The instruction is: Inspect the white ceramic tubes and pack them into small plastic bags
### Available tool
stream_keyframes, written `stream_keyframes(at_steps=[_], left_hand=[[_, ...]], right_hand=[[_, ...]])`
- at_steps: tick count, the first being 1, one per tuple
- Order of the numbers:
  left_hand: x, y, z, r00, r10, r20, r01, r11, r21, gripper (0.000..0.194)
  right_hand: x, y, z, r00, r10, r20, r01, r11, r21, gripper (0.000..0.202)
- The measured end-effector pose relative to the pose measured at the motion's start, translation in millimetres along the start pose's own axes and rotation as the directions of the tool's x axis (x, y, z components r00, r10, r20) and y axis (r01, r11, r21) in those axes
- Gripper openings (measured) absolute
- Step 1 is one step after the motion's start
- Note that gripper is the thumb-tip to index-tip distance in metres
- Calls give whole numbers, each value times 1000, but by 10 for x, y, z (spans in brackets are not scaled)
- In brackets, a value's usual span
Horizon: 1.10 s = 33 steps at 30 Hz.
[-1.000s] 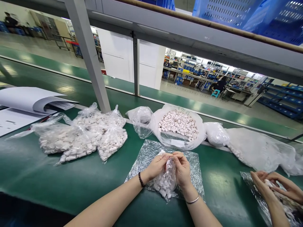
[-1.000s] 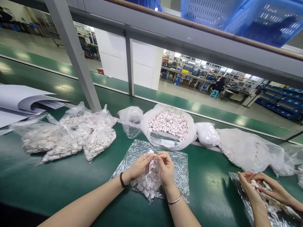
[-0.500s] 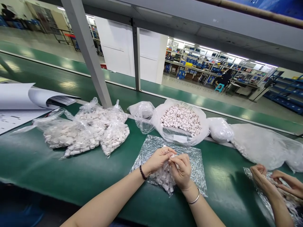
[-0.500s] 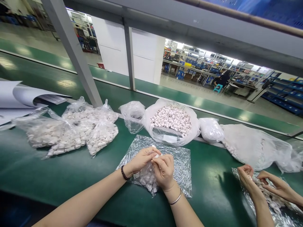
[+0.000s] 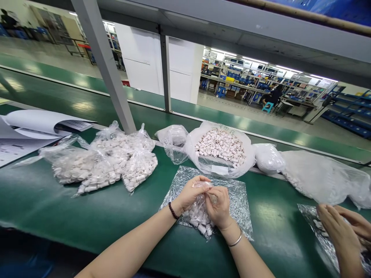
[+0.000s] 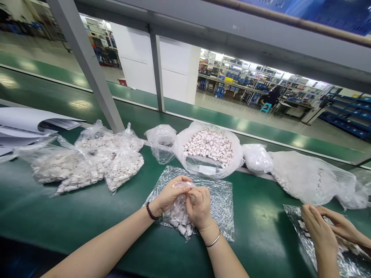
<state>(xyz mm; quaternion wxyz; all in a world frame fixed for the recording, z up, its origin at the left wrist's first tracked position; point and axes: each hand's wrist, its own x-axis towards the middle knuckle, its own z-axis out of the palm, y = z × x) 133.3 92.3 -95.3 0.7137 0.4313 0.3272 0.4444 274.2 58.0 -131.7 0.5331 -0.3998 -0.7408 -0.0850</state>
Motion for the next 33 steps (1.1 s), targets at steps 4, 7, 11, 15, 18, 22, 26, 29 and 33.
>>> stream_keyframes(at_steps=[4,7,11,15,18,22,26,29,33], left_hand=[[1,-10,-10,1000,7,27,-6,1000,-29,44],[-9,-33,-14,995,13,101,-10,1000,-27,42],[-18,-47,-12,992,20,122,-19,1000,-2,38],[-24,3,-11,995,64,78,-77,982,172,28],[-17,46,-22,990,137,39,-142,932,333,23],[31,35,-62,964,262,43,-253,859,444,21],[59,-20,-90,947,314,63,-304,823,479,15],[42,-56,-87,899,426,102,-401,708,581,12],[13,-100,-90,785,591,187,-550,524,650,18]], right_hand=[[-25,17,43,986,158,-59,-155,987,49,29],[-62,42,59,965,261,-2,-258,957,132,34],[-145,81,88,910,400,110,-415,873,255,35],[-179,103,115,823,552,135,-557,737,384,26],[-153,90,114,759,625,183,-625,621,473,19],[-107,57,90,732,658,175,-632,561,536,16],[-110,34,74,775,615,143,-587,618,523,18],[-139,14,71,821,558,118,-537,686,491,20],[-154,-21,59,850,509,139,-501,695,516,23]])
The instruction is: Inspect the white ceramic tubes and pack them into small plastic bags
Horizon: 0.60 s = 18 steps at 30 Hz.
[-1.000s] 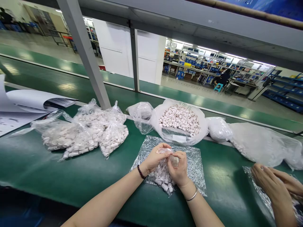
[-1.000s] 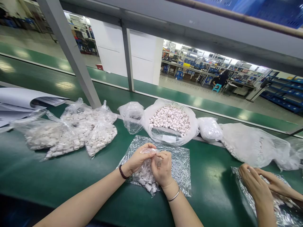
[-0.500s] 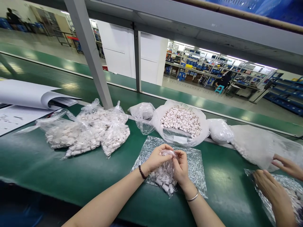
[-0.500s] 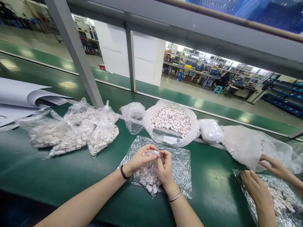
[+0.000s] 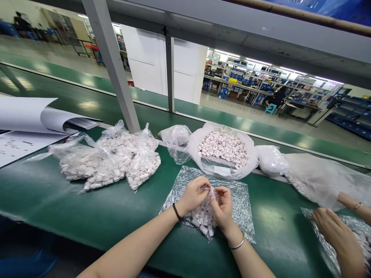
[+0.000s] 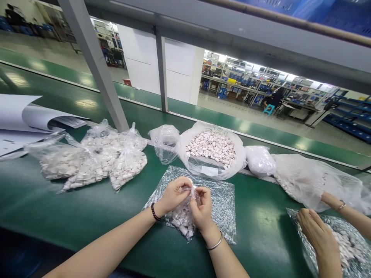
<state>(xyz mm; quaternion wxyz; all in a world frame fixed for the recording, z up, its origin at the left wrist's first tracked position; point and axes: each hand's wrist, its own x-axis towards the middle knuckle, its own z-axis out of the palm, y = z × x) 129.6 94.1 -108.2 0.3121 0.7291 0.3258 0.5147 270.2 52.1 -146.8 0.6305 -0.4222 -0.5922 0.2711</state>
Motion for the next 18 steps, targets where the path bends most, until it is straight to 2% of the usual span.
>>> stream_keyframes(at_steps=[2,4,7,11,15,18], left_hand=[[-22,-19,9,997,76,-31,-75,997,36,19],[-42,-43,20,989,141,-39,-138,988,73,18],[-62,-73,40,975,219,-18,-215,968,132,17],[-65,-97,57,958,286,-28,-275,939,205,19],[-56,-109,55,951,309,-13,-298,926,230,21],[-57,-100,51,966,257,18,-256,947,194,19]], right_hand=[[12,-22,2,998,43,36,-46,996,81,26],[48,-45,4,986,156,64,-164,974,156,29],[128,-68,2,946,297,130,-315,938,147,30],[197,-76,-7,915,320,244,-368,911,186,31],[209,-79,-17,899,370,232,-419,882,216,29],[218,-86,-20,899,380,217,-424,879,218,31]])
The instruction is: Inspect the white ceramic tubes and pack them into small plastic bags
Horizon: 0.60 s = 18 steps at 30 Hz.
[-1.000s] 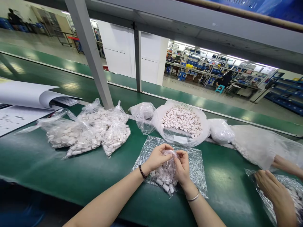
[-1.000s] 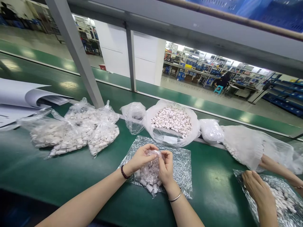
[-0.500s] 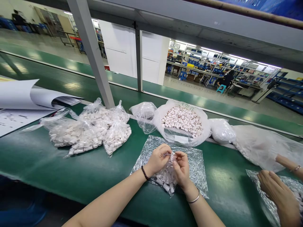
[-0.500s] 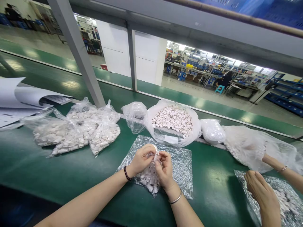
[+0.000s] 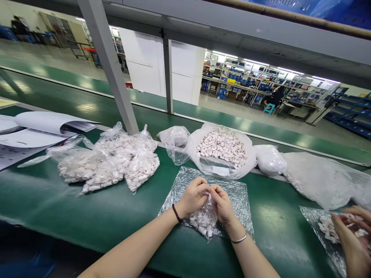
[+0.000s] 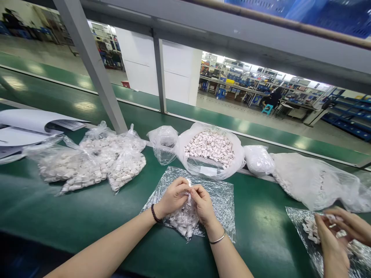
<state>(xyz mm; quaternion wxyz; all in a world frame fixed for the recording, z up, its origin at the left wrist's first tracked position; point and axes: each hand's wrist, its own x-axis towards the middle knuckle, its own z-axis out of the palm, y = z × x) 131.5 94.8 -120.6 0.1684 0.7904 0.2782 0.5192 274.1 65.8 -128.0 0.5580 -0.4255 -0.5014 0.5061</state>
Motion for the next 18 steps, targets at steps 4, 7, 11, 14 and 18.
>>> stream_keyframes(at_steps=[4,7,11,14,18], left_hand=[[-3,23,0,999,-32,33,33,999,-24,21],[-1,33,2,999,-24,25,25,999,-21,20],[19,42,-10,999,-18,33,19,999,-25,12],[38,48,-27,999,-37,36,38,999,-29,10],[51,49,-46,998,-62,18,63,998,-27,11]], right_hand=[[12,11,3,1000,1,-30,-1,1000,-7,37],[20,46,-4,997,-10,-76,7,999,-39,40],[24,70,-34,985,-53,-164,34,992,-121,41],[22,51,-58,969,-101,-225,59,980,-188,42],[23,20,-81,952,-146,-269,75,963,-258,44]])
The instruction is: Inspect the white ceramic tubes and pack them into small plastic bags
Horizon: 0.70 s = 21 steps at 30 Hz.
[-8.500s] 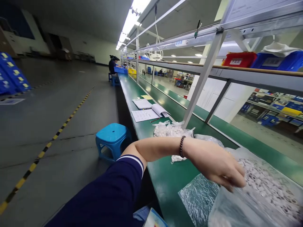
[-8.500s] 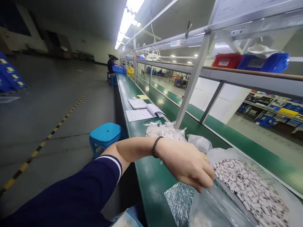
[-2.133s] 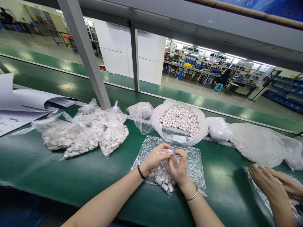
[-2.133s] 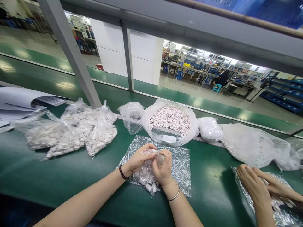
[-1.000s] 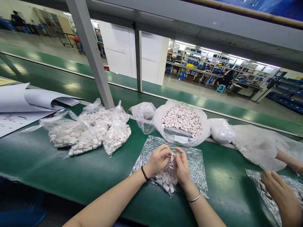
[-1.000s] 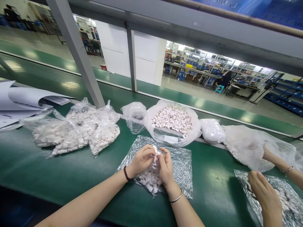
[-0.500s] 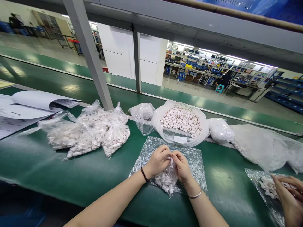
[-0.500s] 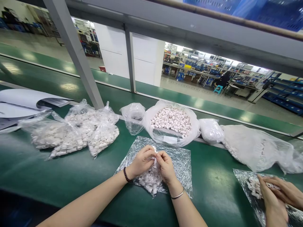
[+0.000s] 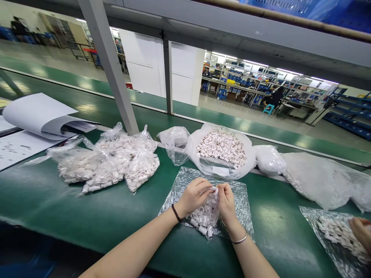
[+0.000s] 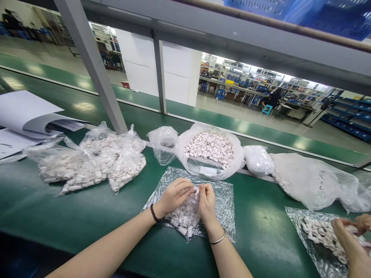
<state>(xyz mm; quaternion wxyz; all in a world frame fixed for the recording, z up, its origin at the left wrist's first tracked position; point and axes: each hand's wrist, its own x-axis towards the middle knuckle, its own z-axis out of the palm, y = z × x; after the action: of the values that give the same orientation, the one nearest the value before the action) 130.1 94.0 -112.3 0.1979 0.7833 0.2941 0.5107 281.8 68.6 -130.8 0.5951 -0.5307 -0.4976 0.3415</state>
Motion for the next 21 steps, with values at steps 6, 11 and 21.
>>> stream_keyframes(at_steps=[6,11,21], left_hand=[[-33,42,-19,993,117,0,-116,988,102,17],[-76,108,-18,979,184,87,-194,971,137,23],[-80,197,-12,942,314,121,-325,942,80,26]], right_hand=[[97,-13,-66,999,-28,-26,26,996,-83,49],[239,13,-205,996,-50,-78,38,988,-152,51],[390,76,-407,980,-82,-182,39,972,-231,51]])
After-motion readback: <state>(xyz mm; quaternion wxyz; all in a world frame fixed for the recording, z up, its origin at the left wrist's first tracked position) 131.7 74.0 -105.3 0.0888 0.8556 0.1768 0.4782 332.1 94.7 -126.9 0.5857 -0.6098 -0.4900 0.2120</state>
